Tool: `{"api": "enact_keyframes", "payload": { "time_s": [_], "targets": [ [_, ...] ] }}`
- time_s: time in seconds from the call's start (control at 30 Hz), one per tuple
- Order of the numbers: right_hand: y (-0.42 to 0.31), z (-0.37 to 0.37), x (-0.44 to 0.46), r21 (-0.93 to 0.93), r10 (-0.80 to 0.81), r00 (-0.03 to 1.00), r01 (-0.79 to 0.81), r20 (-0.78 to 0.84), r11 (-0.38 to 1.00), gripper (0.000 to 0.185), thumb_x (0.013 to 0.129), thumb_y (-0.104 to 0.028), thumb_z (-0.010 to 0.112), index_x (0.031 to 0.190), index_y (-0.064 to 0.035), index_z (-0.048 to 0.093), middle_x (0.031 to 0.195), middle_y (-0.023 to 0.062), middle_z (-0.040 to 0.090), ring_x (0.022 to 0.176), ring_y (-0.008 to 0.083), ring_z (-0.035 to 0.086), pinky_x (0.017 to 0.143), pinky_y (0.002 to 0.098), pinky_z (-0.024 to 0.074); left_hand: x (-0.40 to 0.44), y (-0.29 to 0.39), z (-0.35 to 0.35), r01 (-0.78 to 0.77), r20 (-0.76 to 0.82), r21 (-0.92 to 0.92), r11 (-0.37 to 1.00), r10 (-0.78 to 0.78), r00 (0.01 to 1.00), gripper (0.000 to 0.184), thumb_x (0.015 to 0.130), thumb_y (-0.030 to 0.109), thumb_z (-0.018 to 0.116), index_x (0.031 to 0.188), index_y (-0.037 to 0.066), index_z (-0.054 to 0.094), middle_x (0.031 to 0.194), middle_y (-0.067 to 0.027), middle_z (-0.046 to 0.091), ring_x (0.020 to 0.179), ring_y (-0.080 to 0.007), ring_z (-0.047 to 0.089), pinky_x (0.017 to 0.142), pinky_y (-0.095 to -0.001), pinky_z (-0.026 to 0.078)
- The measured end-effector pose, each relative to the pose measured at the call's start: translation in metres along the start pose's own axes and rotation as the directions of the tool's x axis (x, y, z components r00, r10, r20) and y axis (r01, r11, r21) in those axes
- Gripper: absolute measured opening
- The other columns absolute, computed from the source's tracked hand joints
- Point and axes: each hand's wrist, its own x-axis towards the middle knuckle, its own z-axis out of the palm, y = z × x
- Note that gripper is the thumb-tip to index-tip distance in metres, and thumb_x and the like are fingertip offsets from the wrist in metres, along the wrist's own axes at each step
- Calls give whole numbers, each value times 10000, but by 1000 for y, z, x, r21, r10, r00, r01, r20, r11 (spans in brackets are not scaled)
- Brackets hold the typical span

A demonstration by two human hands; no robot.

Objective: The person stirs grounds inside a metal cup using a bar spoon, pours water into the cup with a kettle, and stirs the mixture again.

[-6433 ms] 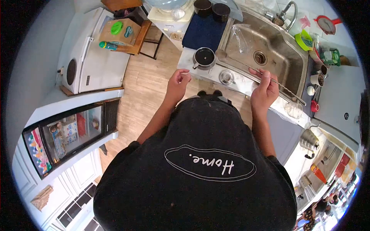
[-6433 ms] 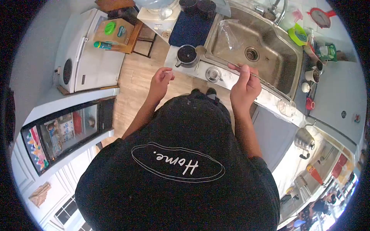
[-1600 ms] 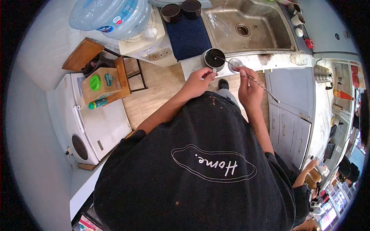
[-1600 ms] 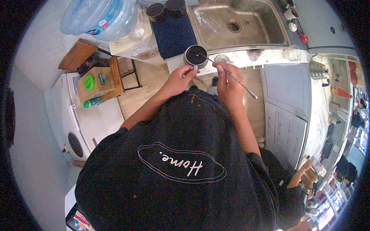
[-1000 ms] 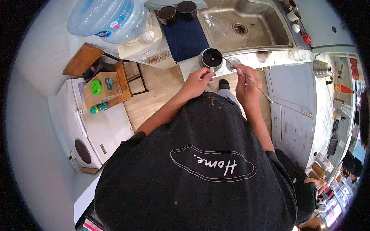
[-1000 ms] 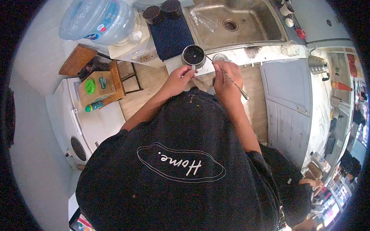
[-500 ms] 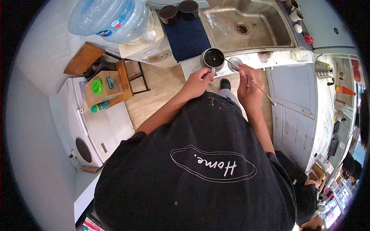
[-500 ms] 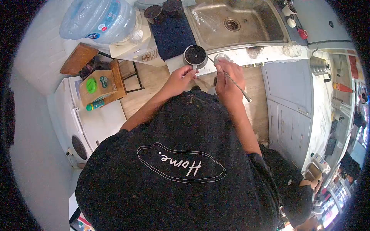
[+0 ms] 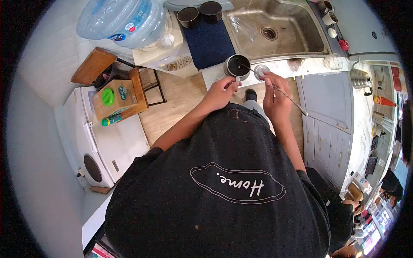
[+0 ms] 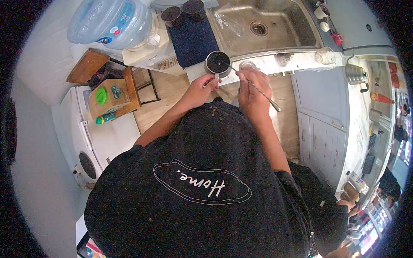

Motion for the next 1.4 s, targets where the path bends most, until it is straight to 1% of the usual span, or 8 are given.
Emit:
{"api": "enact_keyframes", "payload": {
  "time_s": [0.3, 0.47, 0.57, 0.67, 0.87, 0.97, 1.07, 1.4],
  "targets": [
    [3, -1, 1, -51, 42, 999, -43, -8, 998, 58, 909, -25, 673, 964, -35, 688, 992, 133, 728, 953, 328, 688, 888, 415, 513, 1, -3, 2, -28, -10, -25, 999, 27, 1000, 308, 1058, 251, 518, 1191, 10, 657, 1009, -73, 699, 939, -140, 642, 878, -305, 505],
    [-4, 8, 1, 5, -41, 999, 41, -4, 999, 55, 916, -49, 671, 967, -34, 688, 981, 139, 722, 939, 323, 681, 871, 415, 500, 2, 1, -1, -9, 25, 43, 999, 7, 1000, 315, 1057, 252, 512, 1198, 8, 654, 999, -81, 700, 935, -150, 648, 871, -312, 507],
    [1, 6, 3, -28, -10, 1000, 9, -17, 1000, 65, 938, -70, 648, 973, -33, 689, 985, 146, 718, 939, 326, 669, 861, 409, 491, 3, -6, 2, -60, -28, 0, 998, 60, 998, 309, 1034, 273, 525, 1162, 36, 675, 945, -116, 728, 855, -200, 671, 797, -344, 505],
    [8, -2, 0, -81, 117, 993, -117, -10, 990, 87, 959, -93, 626, 968, -37, 693, 995, 139, 721, 966, 330, 664, 881, 411, 496, -2, 5, -1, -31, -17, 19, 999, 31, 999, 323, 1064, 278, 485, 1075, -1, 647, 937, -83, 685, 911, -167, 644, 867, -323, 501],
    [-8, -5, -1, -58, -17, 999, 19, 35, 998, 107, 977, -66, 602, 984, -22, 699, 1015, 135, 735, 950, 327, 685, 853, 403, 527, 2, -7, -7, -54, -54, 60, 997, 58, 997, 315, 1069, 264, 452, 1004, 8, 624, 907, -77, 668, 876, -176, 633, 850, -336, 491],
    [-6, 0, 0, -41, -52, 998, 54, 32, 998, 103, 974, -63, 603, 983, -25, 698, 1008, 131, 735, 940, 335, 682, 856, 409, 522, 5, -15, -8, -96, -114, -9, 995, 94, 989, 335, 1028, 299, 508, 940, -3, 623, 811, -99, 674, 739, -208, 610, 719, -355, 471],
    [0, 2, 1, -48, 5, 1000, -4, 23, 999, 32, 925, -65, 668, 946, -45, 682, 991, 129, 723, 955, 337, 675, 881, 425, 498, 7, -9, -16, -71, -151, 92, 993, 85, 985, 363, 1021, 315, 512, 897, -2, 636, 780, -98, 659, 711, -203, 588, 692, -354, 459],
    [0, 0, -4, -8, -11, 999, 11, 30, 1000, 72, 948, -81, 637, 969, -42, 693, 990, 120, 722, 953, 331, 671, 892, 422, 497, 9, 5, -28, -3, -122, 125, 992, 18, 992, 395, 997, 351, 541, 864, -1, 664, 743, -97, 653, 692, -193, 588, 678, -353, 459]
  ]
}}
